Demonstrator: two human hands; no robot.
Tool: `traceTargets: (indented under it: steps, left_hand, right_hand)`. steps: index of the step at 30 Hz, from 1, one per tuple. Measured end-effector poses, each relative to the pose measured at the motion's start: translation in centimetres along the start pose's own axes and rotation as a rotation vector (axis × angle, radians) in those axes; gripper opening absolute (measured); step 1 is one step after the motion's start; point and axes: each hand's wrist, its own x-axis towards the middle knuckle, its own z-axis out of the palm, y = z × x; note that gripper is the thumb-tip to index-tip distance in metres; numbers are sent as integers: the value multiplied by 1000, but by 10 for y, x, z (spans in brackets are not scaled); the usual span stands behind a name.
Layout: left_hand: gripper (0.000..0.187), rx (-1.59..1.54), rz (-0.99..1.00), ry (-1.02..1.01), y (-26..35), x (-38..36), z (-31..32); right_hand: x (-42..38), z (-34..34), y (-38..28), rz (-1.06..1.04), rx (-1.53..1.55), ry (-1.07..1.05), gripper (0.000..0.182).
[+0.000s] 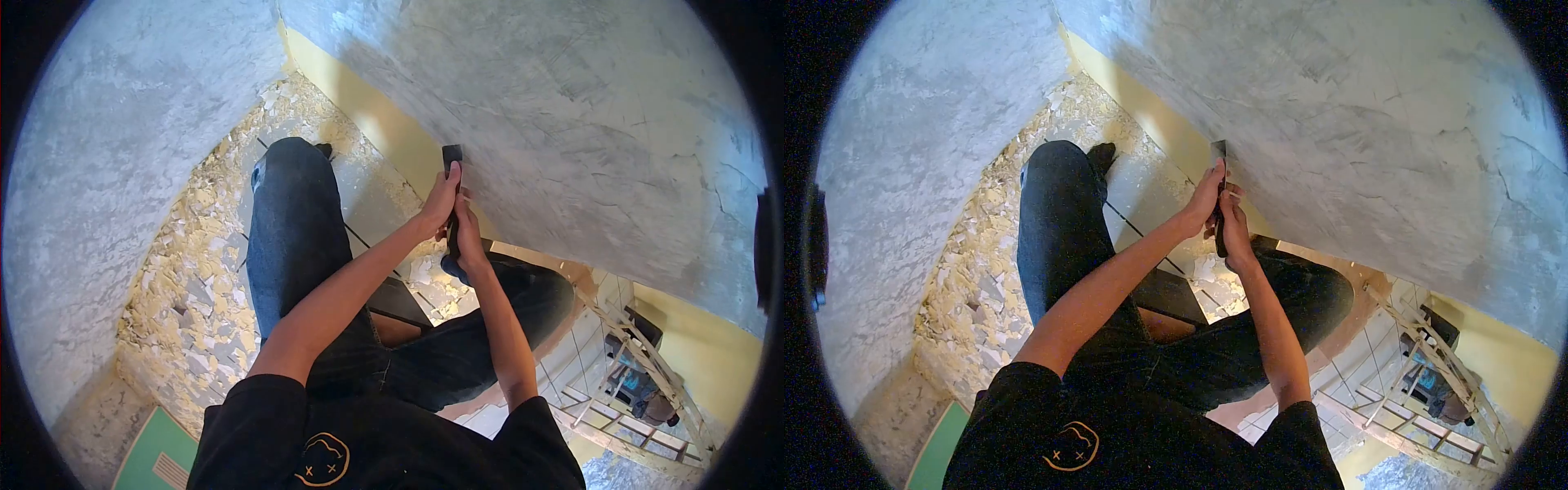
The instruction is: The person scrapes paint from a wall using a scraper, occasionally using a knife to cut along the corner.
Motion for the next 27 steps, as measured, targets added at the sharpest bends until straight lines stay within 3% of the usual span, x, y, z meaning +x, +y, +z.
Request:
traceTargets:
  steps: [3,5,7,11,13,27]
  left_hand:
    - [58,56,-88,-23,-8,2,2]
    - [60,106,-118,-23,-24,13,-1]
    - [71,92,-82,12,-34,24,0]
    - [74,51,-114,8,-26,15,4]
    - [61,-48,-96,50,-22,12,9]
    - [68,24,-100,33,-26,14,8]
  right_hand:
    - [-16,-6,-13,155,140,-18,50]
    - [-12,-24,-10,351,164,-271,52]
    - [-10,-22,-11,307,89,-206,53]
    - [-7,-6,-2,126,-52,-34,57]
    - [-8,-3,-10,135,-92,-26,57]
    - [-13,-8,-5,69,-125,-25,56]
